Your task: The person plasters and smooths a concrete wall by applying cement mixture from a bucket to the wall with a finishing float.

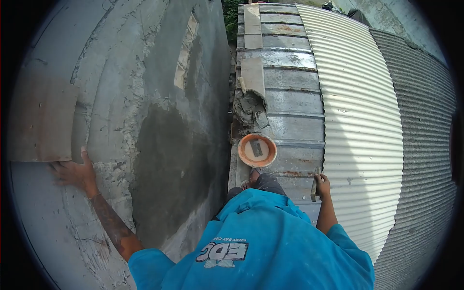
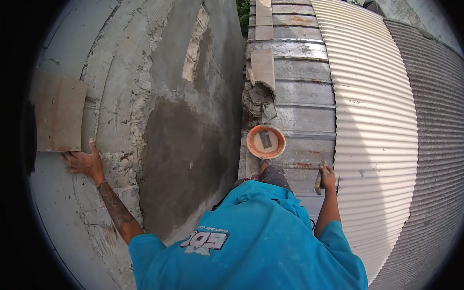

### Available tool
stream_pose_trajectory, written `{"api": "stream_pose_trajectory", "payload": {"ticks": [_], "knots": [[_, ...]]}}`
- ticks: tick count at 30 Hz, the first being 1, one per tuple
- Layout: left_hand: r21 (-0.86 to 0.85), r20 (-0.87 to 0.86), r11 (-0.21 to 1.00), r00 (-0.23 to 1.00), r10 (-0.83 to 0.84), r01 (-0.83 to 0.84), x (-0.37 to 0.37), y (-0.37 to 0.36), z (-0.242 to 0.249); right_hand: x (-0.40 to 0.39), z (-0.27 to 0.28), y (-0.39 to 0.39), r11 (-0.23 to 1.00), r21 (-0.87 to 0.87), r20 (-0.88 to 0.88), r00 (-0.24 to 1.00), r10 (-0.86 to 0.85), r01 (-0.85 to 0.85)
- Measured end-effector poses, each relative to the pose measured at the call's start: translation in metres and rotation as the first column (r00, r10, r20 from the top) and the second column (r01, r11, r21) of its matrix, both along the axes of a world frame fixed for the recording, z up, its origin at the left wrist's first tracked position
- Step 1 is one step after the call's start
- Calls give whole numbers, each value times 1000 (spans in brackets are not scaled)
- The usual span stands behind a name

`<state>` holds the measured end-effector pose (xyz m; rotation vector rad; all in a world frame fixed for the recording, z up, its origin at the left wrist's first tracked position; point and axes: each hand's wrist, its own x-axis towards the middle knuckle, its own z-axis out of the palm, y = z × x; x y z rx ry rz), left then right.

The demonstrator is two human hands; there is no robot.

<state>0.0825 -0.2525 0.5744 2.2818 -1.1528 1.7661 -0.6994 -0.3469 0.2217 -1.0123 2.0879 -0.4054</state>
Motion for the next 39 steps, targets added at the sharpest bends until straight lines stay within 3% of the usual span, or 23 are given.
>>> {"api": "stream_pose_trajectory", "payload": {"ticks": [5, 8, 13, 16, 25, 31, 35, 38, 39], "knots": [[-80, 26, 995, 998, -64, 66, 17, 10, 1, -3, -2, 9, 992, 72, 62, 993, -105, 100], [-102, 9, 993, 999, -49, 50, 20, 13, 0, -19, -25, 18, 992, 93, 50, 994, -94, 89], [-104, 10, 995, 1000, -6, 7, 27, 16, 0, -15, 5, 25, 949, 123, 117, 946, -303, 289], [-114, 14, 993, 999, 43, -41, 32, 18, -2, -32, -15, 44, 941, 90, 115, 935, -335, 326], [-293, -10, 945, 989, 146, -143, 44, -1, -10, -66, -45, 120, 852, 195, 194, 832, -519, 486], [-327, -44, 904, 960, 275, -274, 33, -17, -11, -55, -19, 166, 707, 264, 179, 687, -704, 656], [-506, 13, 857, 993, 118, -95, 33, -36, -11, -40, -22, 189, 656, 265, 187, 630, -754, 707], [-674, -106, 732, 994, 41, -102, 23, -51, -5, -32, -29, 199, 636, 245, 196, 605, -772, 732], [-672, -104, 728, 991, 84, -132, 25, -50, -5, -29, -32, 202, 632, 242, 201, 600, -775, 736]]}}
